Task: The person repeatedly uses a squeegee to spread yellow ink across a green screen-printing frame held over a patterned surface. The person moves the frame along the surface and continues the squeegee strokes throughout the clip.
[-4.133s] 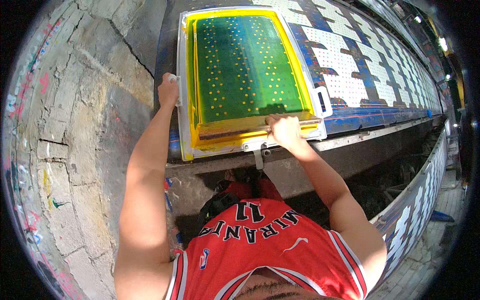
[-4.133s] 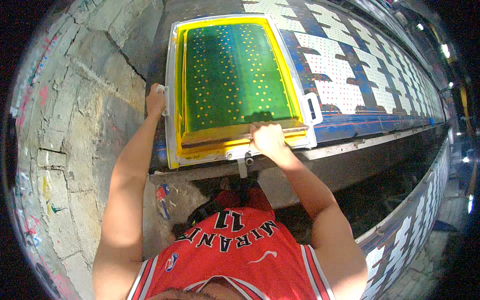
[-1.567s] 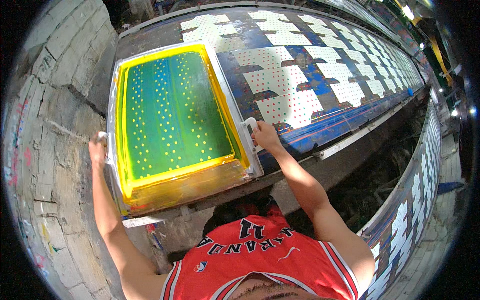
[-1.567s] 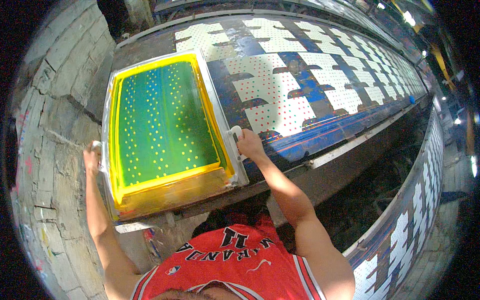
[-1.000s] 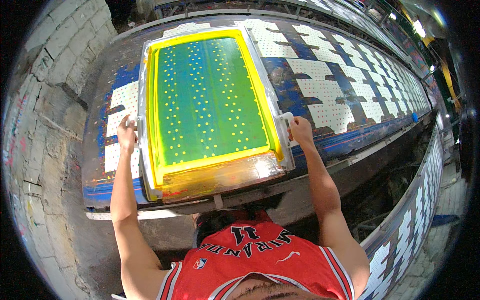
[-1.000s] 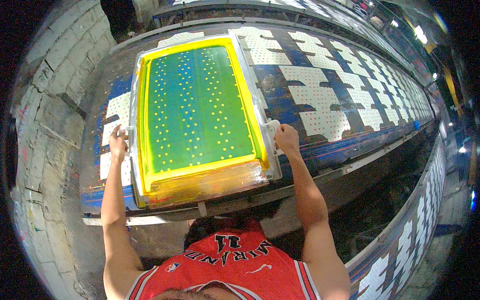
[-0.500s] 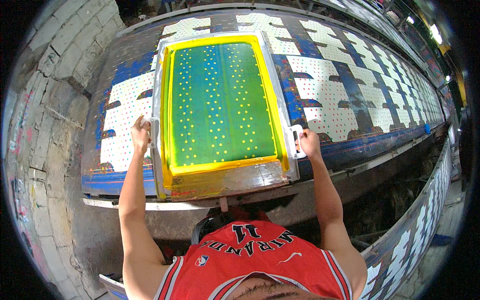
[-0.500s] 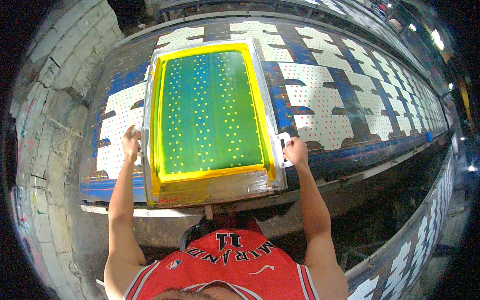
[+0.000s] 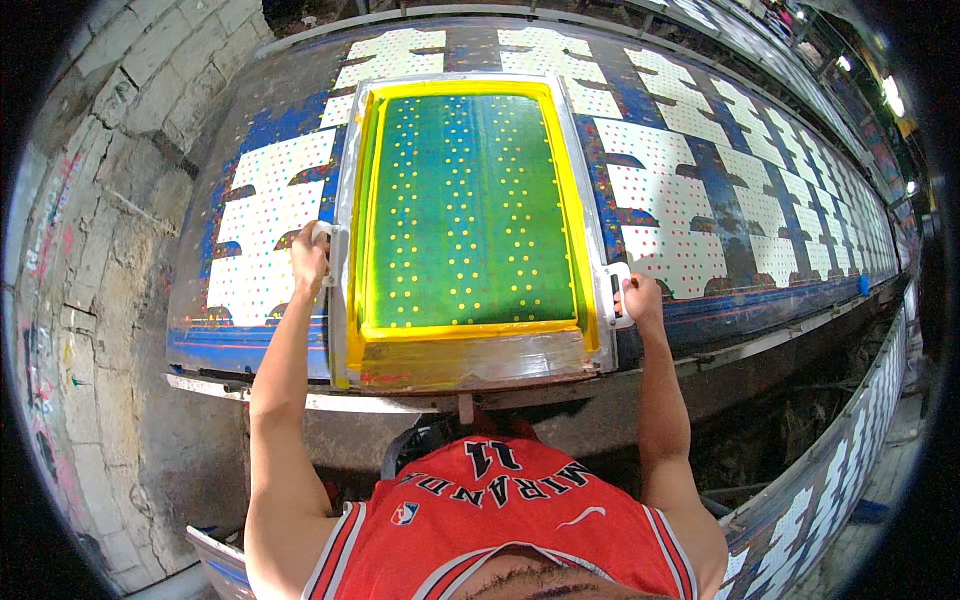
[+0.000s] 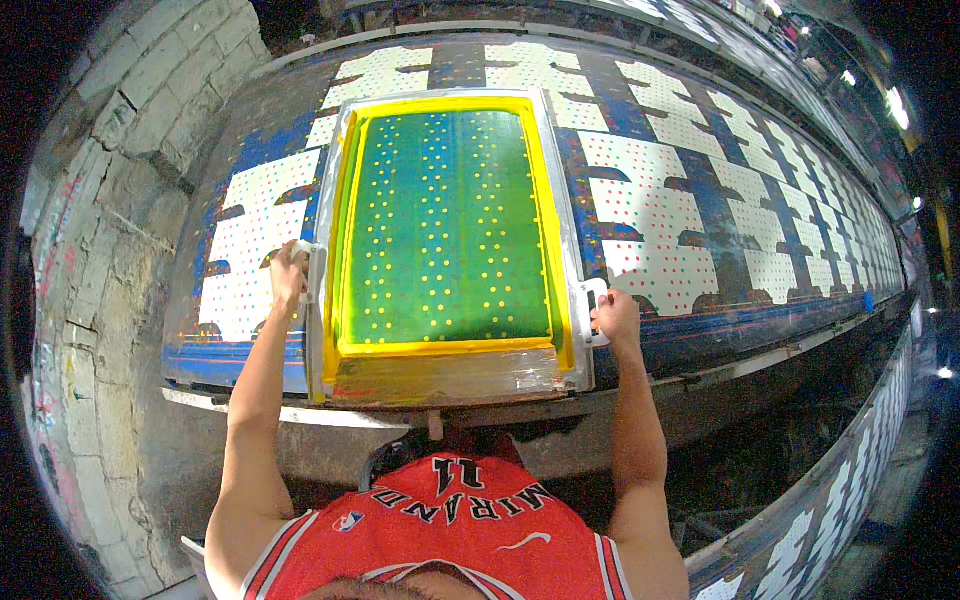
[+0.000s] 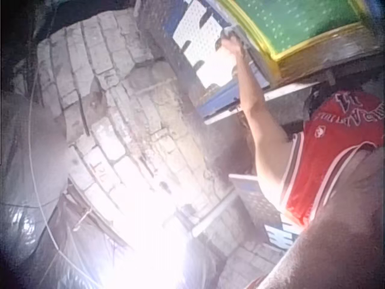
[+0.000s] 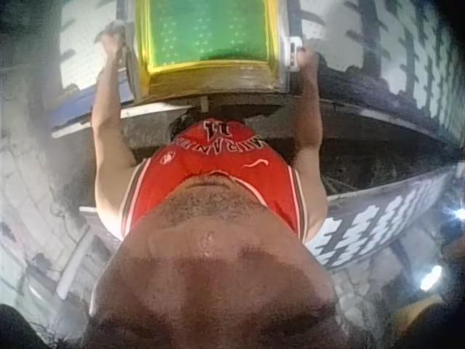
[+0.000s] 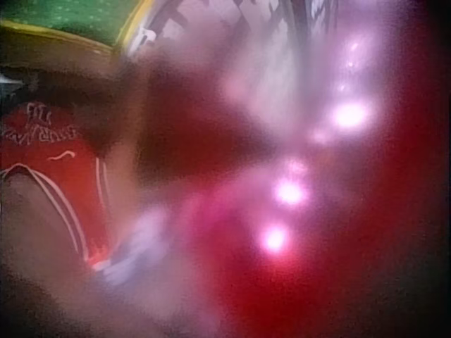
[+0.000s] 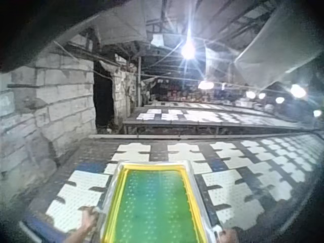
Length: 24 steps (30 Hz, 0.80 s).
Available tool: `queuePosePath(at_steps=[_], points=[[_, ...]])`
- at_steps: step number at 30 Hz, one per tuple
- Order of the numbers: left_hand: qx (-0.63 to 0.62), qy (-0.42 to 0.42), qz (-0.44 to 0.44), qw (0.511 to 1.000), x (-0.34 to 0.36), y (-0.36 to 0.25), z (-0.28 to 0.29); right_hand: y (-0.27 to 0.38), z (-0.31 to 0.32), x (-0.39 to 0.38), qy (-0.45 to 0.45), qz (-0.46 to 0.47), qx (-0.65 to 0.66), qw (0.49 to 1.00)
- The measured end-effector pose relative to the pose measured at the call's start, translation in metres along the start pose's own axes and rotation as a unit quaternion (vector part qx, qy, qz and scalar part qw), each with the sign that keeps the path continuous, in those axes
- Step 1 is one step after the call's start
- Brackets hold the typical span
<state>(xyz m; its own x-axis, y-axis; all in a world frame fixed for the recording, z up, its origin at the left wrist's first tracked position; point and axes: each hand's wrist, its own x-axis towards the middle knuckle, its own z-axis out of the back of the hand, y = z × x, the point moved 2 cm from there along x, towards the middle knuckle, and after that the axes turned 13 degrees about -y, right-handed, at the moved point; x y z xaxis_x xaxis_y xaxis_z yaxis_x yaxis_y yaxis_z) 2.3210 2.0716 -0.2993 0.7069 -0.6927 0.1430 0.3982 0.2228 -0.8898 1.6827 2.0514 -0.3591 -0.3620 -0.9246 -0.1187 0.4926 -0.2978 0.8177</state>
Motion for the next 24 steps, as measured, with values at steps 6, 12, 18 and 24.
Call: queuePosePath(at_steps=[6,12,18,24], points=[[0.014,0.001,-0.007,1.000,0.000,0.005,-0.005,0.008,0.007,-0.006,0.004,0.052,-0.045,0.998],[0.067,0.009,-0.028,0.997,0.005,0.012,-0.007,0.083,-0.004,-0.070,-0.149,0.400,-0.141,0.894],[0.108,-0.007,-0.085,0.990,0.019,0.035,-0.015,0.128,-0.050,-0.177,0.260,0.565,-0.044,0.782],[0.168,-0.032,-0.115,0.979,0.014,0.031,-0.016,0.126,-0.069,-0.208,0.250,0.596,-0.227,0.729]])
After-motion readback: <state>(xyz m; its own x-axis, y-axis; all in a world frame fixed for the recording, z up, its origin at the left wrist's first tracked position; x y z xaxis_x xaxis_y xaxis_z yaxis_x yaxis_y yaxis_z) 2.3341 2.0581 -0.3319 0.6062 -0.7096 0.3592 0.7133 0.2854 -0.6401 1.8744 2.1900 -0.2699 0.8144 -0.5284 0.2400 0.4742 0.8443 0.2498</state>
